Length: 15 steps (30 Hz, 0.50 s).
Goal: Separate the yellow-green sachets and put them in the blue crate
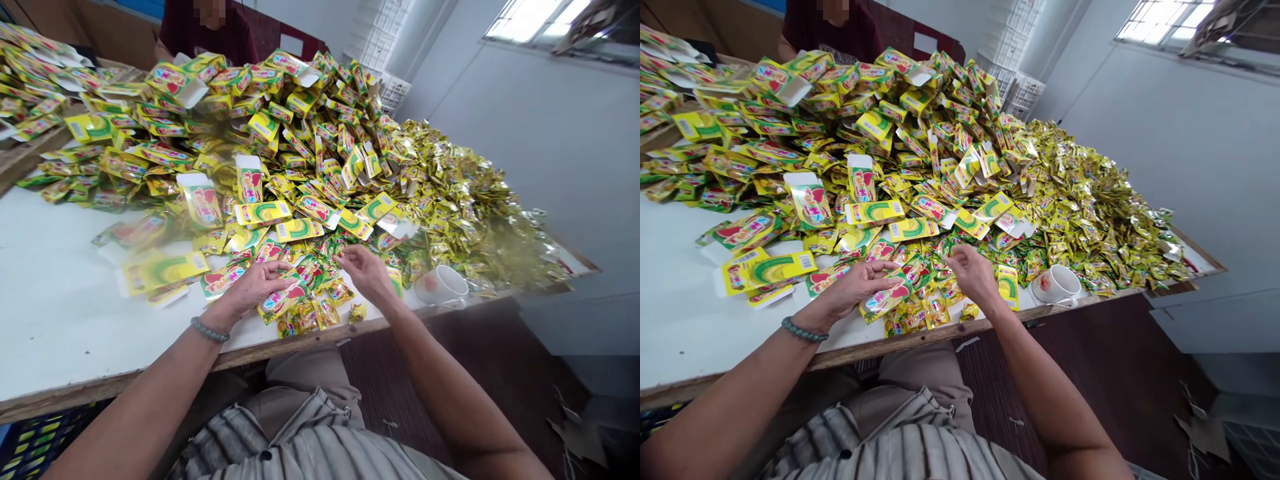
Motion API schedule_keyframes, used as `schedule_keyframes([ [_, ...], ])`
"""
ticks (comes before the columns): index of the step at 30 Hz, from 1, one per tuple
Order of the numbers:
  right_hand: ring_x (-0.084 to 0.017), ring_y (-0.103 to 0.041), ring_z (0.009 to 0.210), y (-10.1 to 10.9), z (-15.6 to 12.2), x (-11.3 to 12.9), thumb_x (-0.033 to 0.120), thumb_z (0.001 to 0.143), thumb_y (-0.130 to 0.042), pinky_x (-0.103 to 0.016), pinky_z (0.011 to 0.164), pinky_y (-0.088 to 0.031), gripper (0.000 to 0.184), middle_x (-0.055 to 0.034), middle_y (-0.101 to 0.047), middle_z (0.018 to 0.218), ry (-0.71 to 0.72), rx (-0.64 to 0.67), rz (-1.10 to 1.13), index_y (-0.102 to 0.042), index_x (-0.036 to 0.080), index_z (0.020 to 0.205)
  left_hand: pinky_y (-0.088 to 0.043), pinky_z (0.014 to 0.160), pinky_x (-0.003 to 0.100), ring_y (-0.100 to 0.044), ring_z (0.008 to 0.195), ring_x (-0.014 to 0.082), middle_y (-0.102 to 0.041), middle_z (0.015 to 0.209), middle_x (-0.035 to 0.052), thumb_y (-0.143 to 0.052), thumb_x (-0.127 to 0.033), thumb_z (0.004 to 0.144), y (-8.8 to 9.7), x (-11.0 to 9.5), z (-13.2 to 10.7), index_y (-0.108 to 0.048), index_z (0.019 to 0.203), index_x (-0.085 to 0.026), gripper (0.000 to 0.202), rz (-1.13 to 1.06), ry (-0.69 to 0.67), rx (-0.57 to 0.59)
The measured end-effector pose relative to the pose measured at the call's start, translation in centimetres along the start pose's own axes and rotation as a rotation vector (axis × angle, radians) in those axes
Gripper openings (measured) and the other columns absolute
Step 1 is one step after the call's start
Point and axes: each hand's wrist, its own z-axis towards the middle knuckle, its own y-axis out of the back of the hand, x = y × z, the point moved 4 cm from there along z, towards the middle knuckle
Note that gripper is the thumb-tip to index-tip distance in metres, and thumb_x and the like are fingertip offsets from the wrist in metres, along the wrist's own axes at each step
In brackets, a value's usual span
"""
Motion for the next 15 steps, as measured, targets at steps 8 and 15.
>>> schedule_keyframes([
  [8, -0.014, -0.043, 0.052, -1.0, -3.7, -5.6, 0.069, 0.064, -0.069, -0.027, 0.051, -0.029, 0.051, 0.0028, -0.049, 0.052, -0.174, 0.006, -0.274, -0.048, 0.023, 0.058, -0.026, 0.048, 0.022, -0.038, 0.048, 0.0084, -0.044, 0.052, -0.0080, -0.081, -0.050, 0.059, 0.3, 0.0, 0.0, -0.066, 0.105, -0.011, 0.062, 0.037, -0.010, -0.062],
  [15, -0.014, -0.048, 0.058, -1.1, -2.5, -0.6, 0.057, 0.064, -0.075, -0.027, 0.055, -0.039, 0.046, 0.0031, -0.053, 0.064, -0.179, -0.154, 0.417, -0.044, 0.024, 0.070, -0.035, 0.053, 0.023, -0.047, 0.055, 0.0118, -0.048, 0.055, -0.0059, -0.079, -0.047, 0.064, 0.6, 0.3, 0.2, -0.068, 0.108, -0.012, 0.058, 0.170, -0.077, -0.069],
])
